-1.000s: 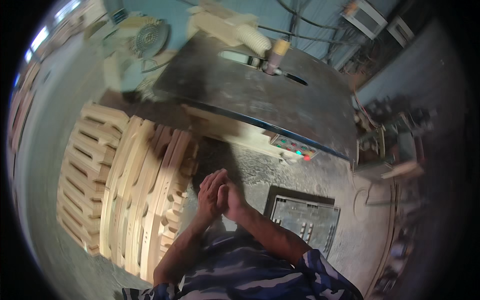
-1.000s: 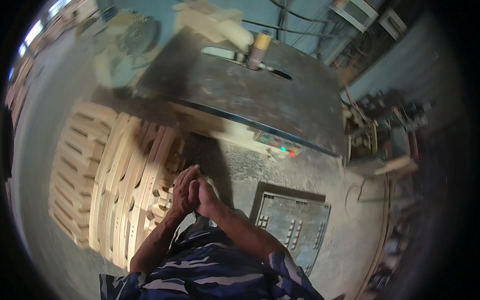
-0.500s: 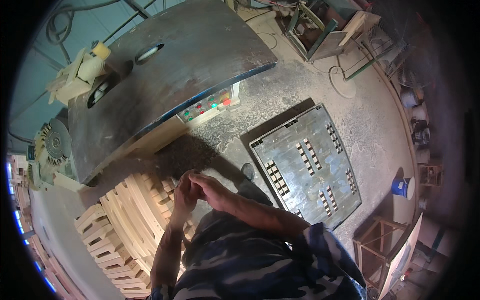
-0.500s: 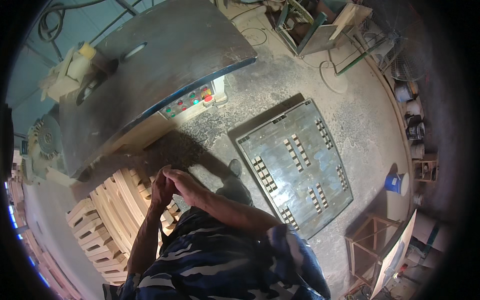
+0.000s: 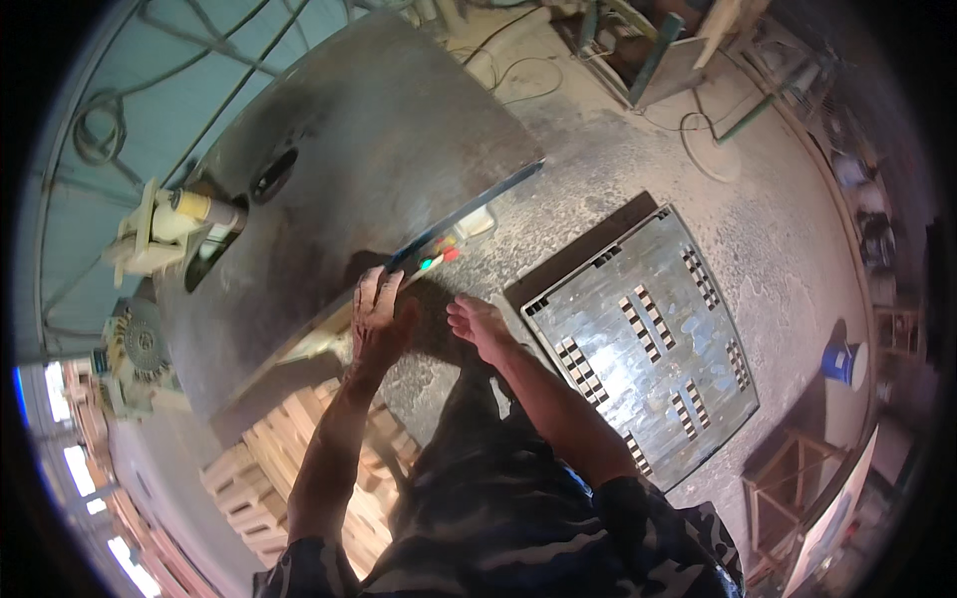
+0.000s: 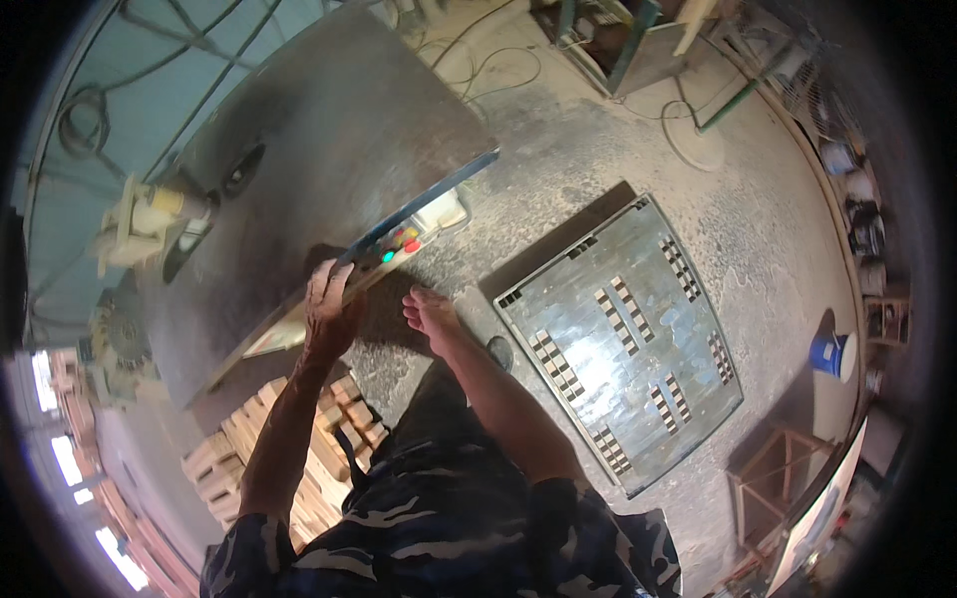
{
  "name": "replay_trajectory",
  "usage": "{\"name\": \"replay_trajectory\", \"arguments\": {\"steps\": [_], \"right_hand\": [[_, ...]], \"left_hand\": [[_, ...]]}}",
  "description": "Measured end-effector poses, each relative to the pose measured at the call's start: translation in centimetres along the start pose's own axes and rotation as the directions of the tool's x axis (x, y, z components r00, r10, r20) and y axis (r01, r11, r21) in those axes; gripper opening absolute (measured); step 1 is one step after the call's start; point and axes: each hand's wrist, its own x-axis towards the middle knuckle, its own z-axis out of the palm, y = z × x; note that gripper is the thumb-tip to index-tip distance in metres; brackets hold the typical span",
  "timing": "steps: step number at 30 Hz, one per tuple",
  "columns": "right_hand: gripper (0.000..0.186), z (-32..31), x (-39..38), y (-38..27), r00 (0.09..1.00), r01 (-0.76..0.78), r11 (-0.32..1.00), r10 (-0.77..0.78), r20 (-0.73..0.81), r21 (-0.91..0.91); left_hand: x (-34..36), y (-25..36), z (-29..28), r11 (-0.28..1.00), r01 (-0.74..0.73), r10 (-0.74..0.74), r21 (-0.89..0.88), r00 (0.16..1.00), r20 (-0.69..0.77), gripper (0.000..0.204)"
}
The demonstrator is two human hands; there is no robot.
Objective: The person repeatedly picks up wooden pieces from a stack, guides them against a spinning spindle sander to shape the edges, and then places the finished pieces back onto the stack. The process is repeated for several identical wooden components.
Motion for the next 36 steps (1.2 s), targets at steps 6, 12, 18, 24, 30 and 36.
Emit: {"name": "replay_trajectory", "arguments": {"steps": [6, 12, 18, 24, 30, 36], "right_hand": [[0.032, 1.3, 7.0, 0.4, 0.987, 0.134, 0.990, -0.137, -0.080, -0.035], [0.029, 3.2, 11.1, -1.7, 0.976, 0.126, 0.964, -0.079, -0.203, 0.234], [0.032, 1.2, 17.9, 2.5, 0.876, 0.476, 0.847, -0.481, -0.041, 0.238], [0.034, 2.0, 16.2, 1.9, 0.929, 0.369, 0.842, -0.320, -0.187, 0.392], [0.023, 1.7, 15.8, 0.1, 0.860, 0.299, 0.859, -0.431, -0.273, -0.415], [0.022, 4.2, 15.1, -1.6, 0.916, 0.156, 0.846, 0.069, -0.395, 0.509]], "left_hand": [[10.1, -1.6, 4.2, 0.999, -0.053, 0.054, -0.014, 0.991, 0.120, 0.066], [13.1, -2.0, 5.7, 0.975, -0.181, 0.157, 0.130, 0.972, 0.177, 0.072], [13.5, -2.1, 5.6, 0.971, -0.193, 0.171, 0.142, 0.974, 0.150, 0.072], [13.7, -2.6, 5.5, 0.973, -0.173, 0.143, 0.156, 0.972, 0.187, 0.072], [14.2, -1.8, 5.5, 0.975, -0.163, 0.130, 0.153, 0.970, 0.205, 0.073], [13.5, -1.7, 6.2, 0.966, -0.171, 0.130, 0.195, 0.970, 0.207, 0.073]]}}
